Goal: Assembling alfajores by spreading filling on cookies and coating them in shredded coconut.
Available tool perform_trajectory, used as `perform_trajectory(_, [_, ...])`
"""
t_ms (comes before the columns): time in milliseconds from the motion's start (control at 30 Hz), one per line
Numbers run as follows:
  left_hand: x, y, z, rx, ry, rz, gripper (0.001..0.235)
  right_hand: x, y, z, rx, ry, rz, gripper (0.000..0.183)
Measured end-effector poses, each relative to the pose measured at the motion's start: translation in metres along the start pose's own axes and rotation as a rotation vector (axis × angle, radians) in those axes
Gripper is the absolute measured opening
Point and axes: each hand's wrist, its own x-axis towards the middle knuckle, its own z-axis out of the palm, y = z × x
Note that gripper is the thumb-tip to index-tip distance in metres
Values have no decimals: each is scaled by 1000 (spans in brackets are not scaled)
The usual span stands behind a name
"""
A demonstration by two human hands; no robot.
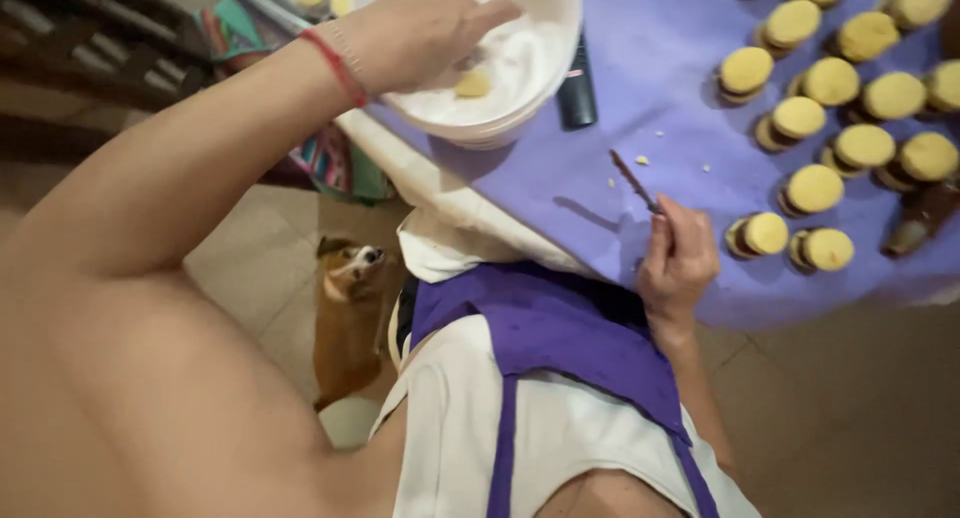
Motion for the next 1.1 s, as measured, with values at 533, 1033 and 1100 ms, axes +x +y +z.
perform_trajectory(533, [20,10,19,-125,317,99,86,2,-4,4,-99,11,-5,16])
perform_trajectory(1033, [19,-44,7,-298,507,10,58,2,-10,10,-176,-22,30,15])
perform_trajectory(1100, [6,-66,-18,-354,509,-113,46,0,-4,11,-197,-23,20,15])
